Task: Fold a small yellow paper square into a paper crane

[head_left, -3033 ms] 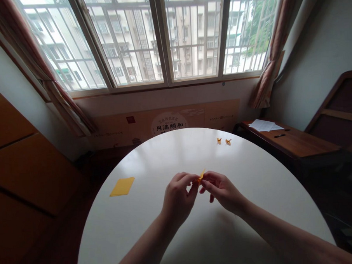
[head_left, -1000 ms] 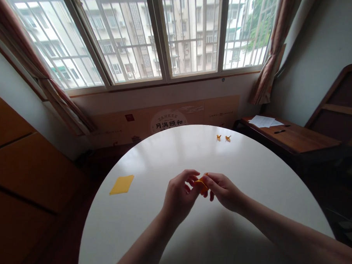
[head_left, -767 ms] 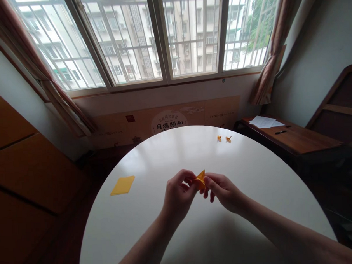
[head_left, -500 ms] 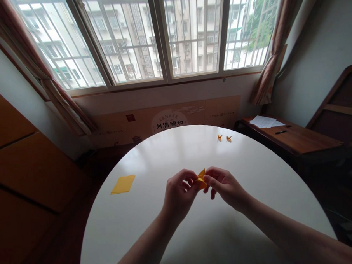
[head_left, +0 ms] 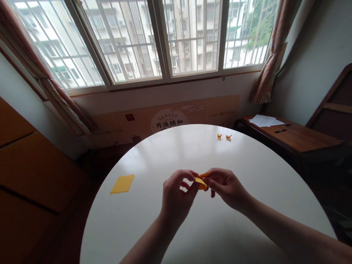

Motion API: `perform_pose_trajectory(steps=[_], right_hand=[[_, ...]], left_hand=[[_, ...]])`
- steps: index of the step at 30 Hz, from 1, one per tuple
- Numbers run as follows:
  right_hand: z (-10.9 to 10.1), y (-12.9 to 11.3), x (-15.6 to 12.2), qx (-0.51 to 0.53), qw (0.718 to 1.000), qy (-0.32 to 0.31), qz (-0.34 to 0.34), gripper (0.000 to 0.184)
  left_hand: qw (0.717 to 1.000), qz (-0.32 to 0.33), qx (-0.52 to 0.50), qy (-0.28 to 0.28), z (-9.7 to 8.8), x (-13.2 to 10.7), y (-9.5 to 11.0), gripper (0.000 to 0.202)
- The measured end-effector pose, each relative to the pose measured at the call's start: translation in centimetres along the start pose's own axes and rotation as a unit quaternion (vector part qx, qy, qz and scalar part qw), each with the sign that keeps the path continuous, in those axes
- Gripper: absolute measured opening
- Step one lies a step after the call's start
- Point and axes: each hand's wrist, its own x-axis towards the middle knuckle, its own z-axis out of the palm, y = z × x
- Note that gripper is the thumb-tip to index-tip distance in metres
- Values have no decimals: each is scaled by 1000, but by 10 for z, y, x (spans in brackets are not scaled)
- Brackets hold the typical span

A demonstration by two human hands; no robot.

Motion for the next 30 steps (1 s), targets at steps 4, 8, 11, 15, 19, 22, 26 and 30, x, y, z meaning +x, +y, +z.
perform_pose_trajectory(steps=[4,8,11,15,19,22,26,30], right_hand=[[1,-1,-1,4,1000,-1,2,20],[1,-4,0,6,1000,-5,2,20],[0,-7,0,5,1000,-6,7,21],[0,-10,1,3,1000,-12,18,24],[1,-12,1,4,1000,-14,22,26],[1,-12,1,1,999,-23,27,26],[0,-12,1,-12,999,-38,32,31],[-1,-10,1,-17,998,-35,40,35]], left_hand=[[999,30,7,-13,-3,0,2,14],[998,50,12,-39,-6,1,6,8],[997,59,4,-58,-7,2,8,5],[997,19,-30,-75,-7,5,9,10],[991,-64,-85,-86,-4,6,7,10],[978,-130,-135,-87,-2,6,3,18],[957,-202,-192,-84,0,6,-2,24],[940,-242,-231,-67,2,6,-4,28]])
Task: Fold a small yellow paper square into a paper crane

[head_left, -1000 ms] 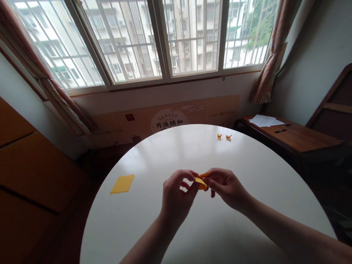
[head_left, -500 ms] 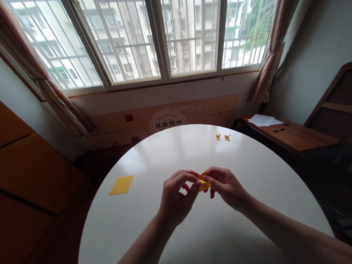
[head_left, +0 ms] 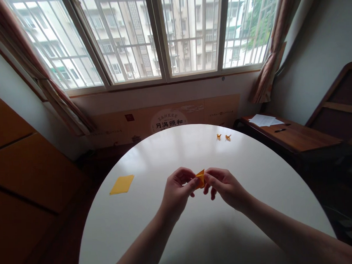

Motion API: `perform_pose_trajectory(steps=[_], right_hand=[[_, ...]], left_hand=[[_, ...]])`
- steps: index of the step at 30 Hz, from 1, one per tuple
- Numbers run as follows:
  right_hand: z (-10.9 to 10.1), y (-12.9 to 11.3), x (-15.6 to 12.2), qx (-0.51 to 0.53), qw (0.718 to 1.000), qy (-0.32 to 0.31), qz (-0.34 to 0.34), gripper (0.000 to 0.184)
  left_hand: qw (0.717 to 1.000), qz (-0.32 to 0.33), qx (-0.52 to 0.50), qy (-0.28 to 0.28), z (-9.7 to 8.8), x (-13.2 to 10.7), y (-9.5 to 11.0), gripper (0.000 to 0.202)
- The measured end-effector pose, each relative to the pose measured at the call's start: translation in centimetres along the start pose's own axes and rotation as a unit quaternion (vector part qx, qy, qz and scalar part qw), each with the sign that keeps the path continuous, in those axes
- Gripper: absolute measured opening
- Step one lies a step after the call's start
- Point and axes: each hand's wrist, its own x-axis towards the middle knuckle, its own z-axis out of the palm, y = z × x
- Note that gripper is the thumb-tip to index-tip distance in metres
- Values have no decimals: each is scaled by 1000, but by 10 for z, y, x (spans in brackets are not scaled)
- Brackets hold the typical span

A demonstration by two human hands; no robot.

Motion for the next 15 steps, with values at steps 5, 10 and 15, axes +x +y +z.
perform_pose_trajectory(steps=[5,10,15], right_hand=[[1,3,0,29,999,21,1,30],[0,5,0,47,999,26,-7,31],[1,6,0,52,998,25,-24,29]], left_hand=[[999,-11,-26,38,1,1,0,32],[998,-15,-21,48,3,1,1,34],[998,-5,-1,56,3,0,-1,33]])
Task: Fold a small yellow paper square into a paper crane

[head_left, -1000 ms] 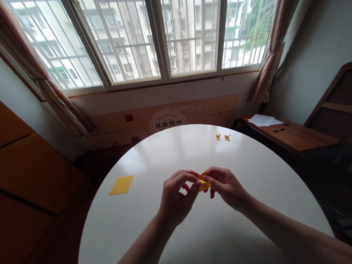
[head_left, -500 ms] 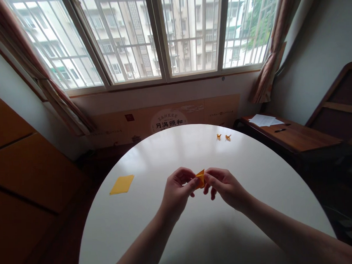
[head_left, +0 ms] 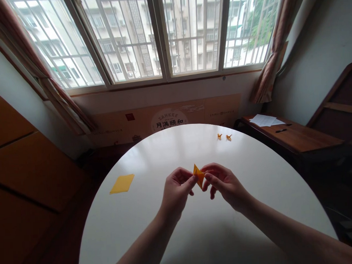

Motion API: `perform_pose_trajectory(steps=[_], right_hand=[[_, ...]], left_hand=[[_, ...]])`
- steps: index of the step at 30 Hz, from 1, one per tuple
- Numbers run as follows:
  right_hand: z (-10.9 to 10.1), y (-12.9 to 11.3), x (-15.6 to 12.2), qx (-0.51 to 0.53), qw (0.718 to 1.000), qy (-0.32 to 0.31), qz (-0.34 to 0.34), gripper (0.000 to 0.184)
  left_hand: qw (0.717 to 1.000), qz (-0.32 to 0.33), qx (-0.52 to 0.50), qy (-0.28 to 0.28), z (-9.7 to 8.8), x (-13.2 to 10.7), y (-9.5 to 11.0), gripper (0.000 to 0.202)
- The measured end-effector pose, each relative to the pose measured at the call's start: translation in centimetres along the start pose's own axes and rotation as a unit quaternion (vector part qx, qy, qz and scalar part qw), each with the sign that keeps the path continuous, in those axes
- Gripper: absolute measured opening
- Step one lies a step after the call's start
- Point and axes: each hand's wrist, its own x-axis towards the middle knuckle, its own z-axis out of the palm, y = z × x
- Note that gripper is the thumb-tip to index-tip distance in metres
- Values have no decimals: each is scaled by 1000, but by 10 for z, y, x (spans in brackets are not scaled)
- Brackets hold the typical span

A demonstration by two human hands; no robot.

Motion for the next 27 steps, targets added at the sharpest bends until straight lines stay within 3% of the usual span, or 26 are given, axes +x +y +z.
perform_pose_trajectory(steps=[11,21,25,27], right_hand=[[5,7,-5,-13,1000,3,-18,30],[13,13,-8,-8,999,34,-5,38],[14,12,-7,-31,998,60,-6,42],[15,10,-7,-37,997,61,-9,42]], left_hand=[[998,51,44,-14,-1,-2,-2,28],[997,58,37,23,3,-6,-8,25],[992,97,69,34,7,-10,-10,23],[987,127,92,36,8,-13,-11,35]])
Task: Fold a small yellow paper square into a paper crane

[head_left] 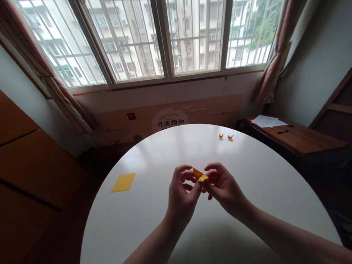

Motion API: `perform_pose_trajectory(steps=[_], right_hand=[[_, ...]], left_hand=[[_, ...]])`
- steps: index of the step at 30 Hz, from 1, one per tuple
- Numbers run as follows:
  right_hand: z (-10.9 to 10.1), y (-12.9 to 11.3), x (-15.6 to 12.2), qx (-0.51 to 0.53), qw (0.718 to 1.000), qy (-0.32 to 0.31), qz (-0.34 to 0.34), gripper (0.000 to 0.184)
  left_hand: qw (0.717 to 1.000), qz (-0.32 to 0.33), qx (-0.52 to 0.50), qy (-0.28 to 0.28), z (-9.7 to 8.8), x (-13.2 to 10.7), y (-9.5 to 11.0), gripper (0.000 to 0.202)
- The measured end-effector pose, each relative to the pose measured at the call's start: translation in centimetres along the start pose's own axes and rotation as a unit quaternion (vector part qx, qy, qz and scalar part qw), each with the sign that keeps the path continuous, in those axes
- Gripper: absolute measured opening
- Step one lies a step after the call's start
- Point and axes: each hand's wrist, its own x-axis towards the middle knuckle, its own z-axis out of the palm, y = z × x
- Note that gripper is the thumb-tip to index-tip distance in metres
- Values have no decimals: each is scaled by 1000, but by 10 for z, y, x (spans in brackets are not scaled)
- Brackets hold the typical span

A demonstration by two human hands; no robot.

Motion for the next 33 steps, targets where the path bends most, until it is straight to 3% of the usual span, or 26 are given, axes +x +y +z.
perform_pose_trajectory(steps=[3,5,11,22,27,33], right_hand=[[3,-3,-2,-4,1000,-2,-8,39],[5,-4,-4,-9,1000,-6,-13,37],[6,-4,-7,-43,997,-18,-57,31],[11,-5,-7,-73,994,2,-77,24],[12,-7,-7,-49,996,8,-67,21],[12,-8,-7,-40,998,6,-57,21]], left_hand=[[998,53,41,-11,-1,-3,0,51],[995,84,57,-17,-3,-3,1,50],[986,131,98,-30,-4,-2,9,14],[988,109,107,0,-3,-2,13,15],[988,107,110,-5,-3,-3,15,25],[992,85,93,-13,-5,-3,13,22]])
